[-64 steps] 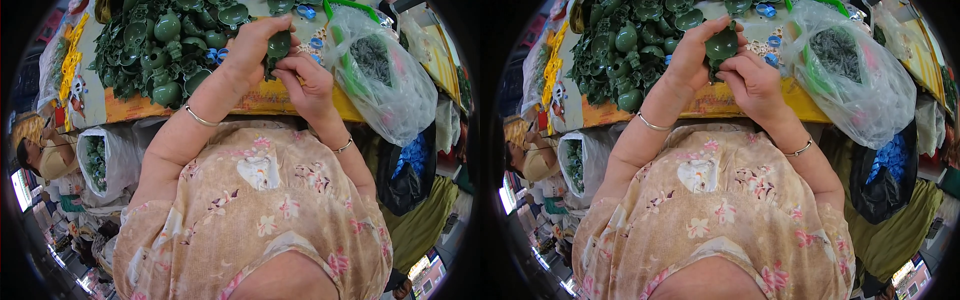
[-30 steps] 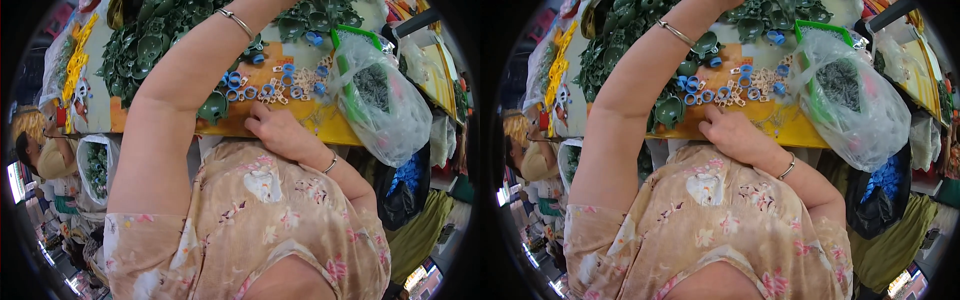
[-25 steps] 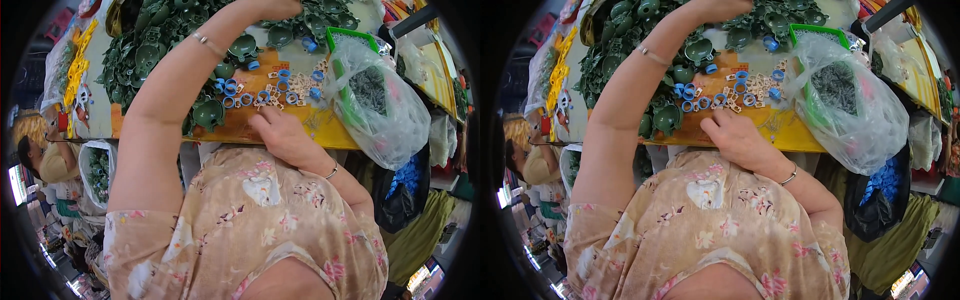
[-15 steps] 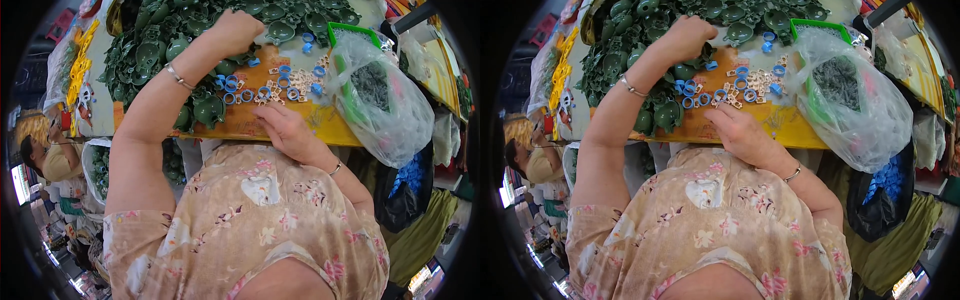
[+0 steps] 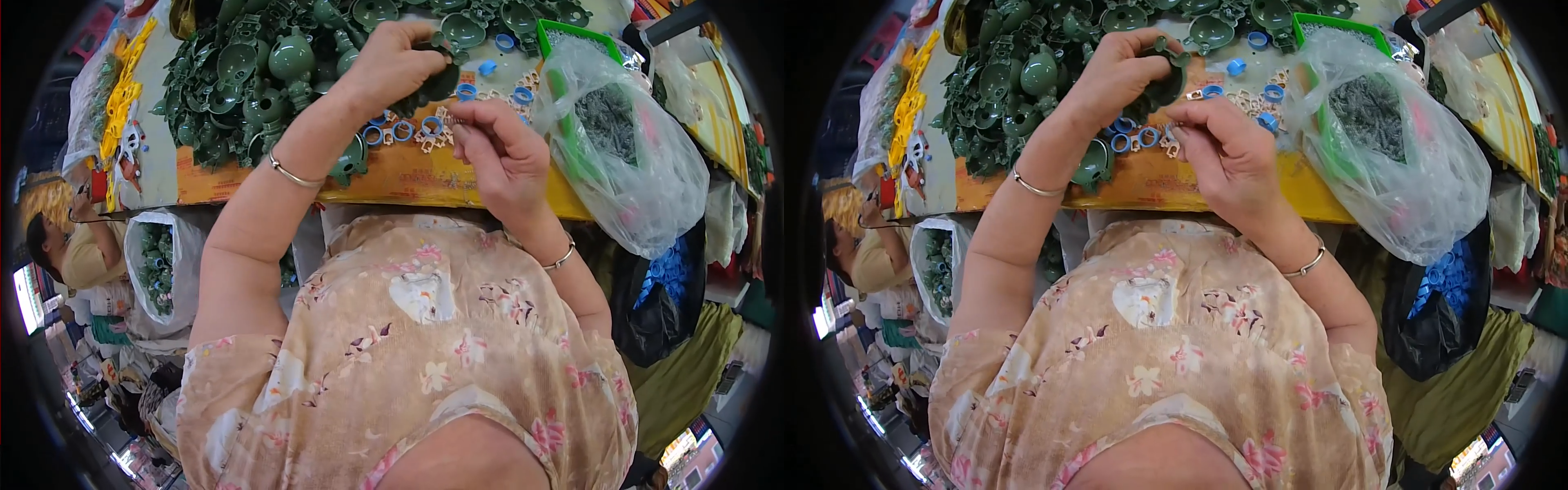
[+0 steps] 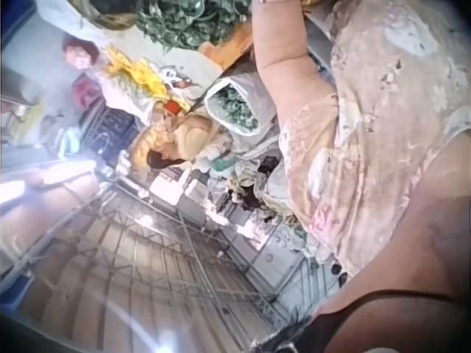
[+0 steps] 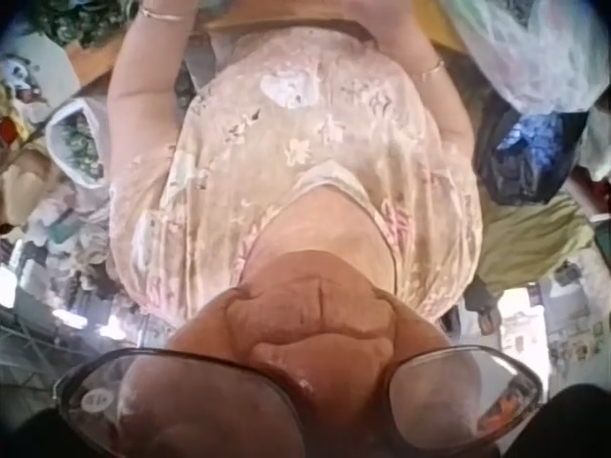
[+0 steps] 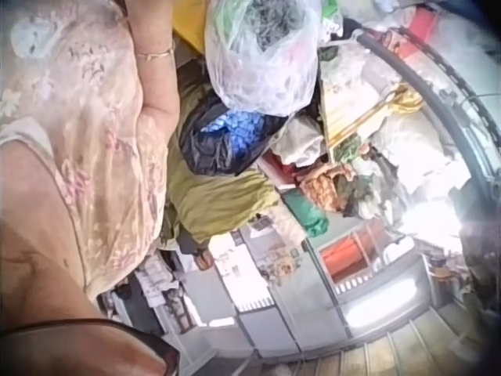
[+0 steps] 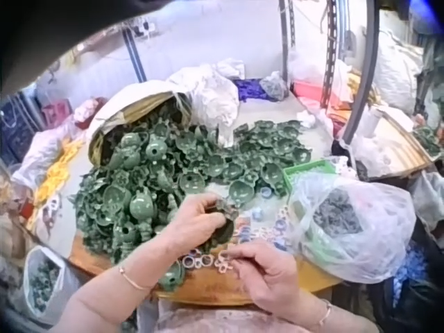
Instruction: Assembling small plastic components onto green spherical toy parts at a workbench.
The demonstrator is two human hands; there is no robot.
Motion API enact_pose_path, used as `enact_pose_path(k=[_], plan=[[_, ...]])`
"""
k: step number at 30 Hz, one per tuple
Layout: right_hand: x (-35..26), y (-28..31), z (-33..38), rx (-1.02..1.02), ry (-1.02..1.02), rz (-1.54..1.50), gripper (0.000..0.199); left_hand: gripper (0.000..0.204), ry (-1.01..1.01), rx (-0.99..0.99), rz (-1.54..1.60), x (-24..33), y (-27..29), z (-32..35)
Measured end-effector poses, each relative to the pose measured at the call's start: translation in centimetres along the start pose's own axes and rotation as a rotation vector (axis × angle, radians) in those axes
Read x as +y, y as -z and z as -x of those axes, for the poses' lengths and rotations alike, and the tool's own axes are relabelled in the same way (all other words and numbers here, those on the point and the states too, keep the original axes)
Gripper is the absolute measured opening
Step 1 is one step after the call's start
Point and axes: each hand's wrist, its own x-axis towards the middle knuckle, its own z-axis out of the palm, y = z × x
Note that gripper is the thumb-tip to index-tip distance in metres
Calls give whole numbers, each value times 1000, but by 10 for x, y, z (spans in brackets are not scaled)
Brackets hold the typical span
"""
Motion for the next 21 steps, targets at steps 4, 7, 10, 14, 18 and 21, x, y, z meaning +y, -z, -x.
enact_pose_path(k=[4, 7, 10, 14, 18, 21], plan=[[9, 2, 1, 25, 48, 127, 17, 16, 112, -77, 161, 0, -13, 6], [14, 3, -1, 55, 168, 255, 17, 13, 172, -135, 525, 1, -17, 12], [13, 5, -2, 34, 203, 382, 17, 12, 198, -53, 674, -16, -32, 12], [17, 7, -1, 63, 335, 523, 18, 25, 217, 14, 797, -15, -41, 10], [15, 9, 2, 74, 350, 641, 15, 24, 254, 15, 869, -13, -40, 10], [17, 9, 3, 48, 344, 709, 16, 25, 258, 35, 895, -10, -43, 12]])
